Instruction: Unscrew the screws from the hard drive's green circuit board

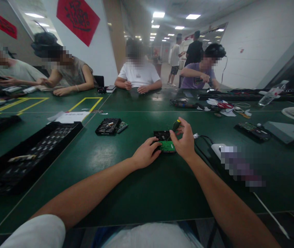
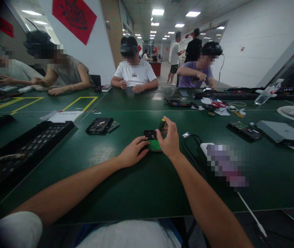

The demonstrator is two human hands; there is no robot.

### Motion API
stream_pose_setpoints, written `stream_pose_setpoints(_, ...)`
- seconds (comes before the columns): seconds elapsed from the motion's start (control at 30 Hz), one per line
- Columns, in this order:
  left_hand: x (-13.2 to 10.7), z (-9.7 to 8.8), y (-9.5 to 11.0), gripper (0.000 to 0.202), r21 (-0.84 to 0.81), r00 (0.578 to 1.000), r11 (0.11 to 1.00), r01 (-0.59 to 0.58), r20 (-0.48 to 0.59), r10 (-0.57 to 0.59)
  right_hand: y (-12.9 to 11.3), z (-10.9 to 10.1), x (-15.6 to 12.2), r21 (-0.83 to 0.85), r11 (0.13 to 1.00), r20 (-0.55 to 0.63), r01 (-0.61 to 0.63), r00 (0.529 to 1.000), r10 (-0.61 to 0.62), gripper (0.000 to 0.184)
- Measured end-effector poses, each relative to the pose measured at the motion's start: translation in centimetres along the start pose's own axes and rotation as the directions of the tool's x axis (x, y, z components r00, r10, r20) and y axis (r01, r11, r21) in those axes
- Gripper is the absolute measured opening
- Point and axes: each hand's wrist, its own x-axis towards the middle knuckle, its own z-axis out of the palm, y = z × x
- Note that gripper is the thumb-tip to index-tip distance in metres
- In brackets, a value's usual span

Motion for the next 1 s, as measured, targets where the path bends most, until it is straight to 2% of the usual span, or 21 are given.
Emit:
stream_pose_setpoints(0.13, 0.03, -0.13, 0.18, 0.036, 0.005, 1.000, 1.000, 0.001, 0.008, -0.001, -0.24, -0.35, 0.16, -0.050, 0.998, -0.001, 0.037, 0.999, -0.037, 0.062)
stream_pose_setpoints(0.33, 0.01, -0.31, 0.40, 0.035, 0.006, 1.000, 1.000, 0.007, 0.009, -0.007, -0.19, -0.08, 0.02, 0.015, 1.000, 0.008, 0.020, 1.000, -0.020, 0.067)
stream_pose_setpoints(0.53, -0.05, -0.09, 0.14, 0.035, 0.007, 1.000, 1.000, 0.008, -0.001, -0.008, -0.22, -0.30, 0.11, -0.057, 0.998, -0.005, 0.030, 1.000, -0.031, 0.063)
stream_pose_setpoints(0.73, 0.00, 0.00, 0.08, 0.034, -0.010, 1.000, 1.000, 0.003, -0.003, -0.003, -0.11, -0.11, 0.04, -0.004, 0.999, -0.003, 0.036, 0.999, -0.036, 0.066)
stream_pose_setpoints(0.9, -0.04, -0.10, 0.13, 0.035, 0.005, 1.000, 1.000, 0.010, 0.009, -0.011, -0.20, -0.30, 0.19, -0.087, 0.996, -0.021, 0.020, 1.000, -0.022, 0.060)
stream_pose_setpoints(1.0, -0.07, -0.09, 0.13, 0.035, 0.006, 1.000, 1.000, 0.008, 0.007, -0.008, -0.33, -0.37, 0.23, -0.079, 0.996, -0.016, 0.030, 0.999, -0.032, 0.060)
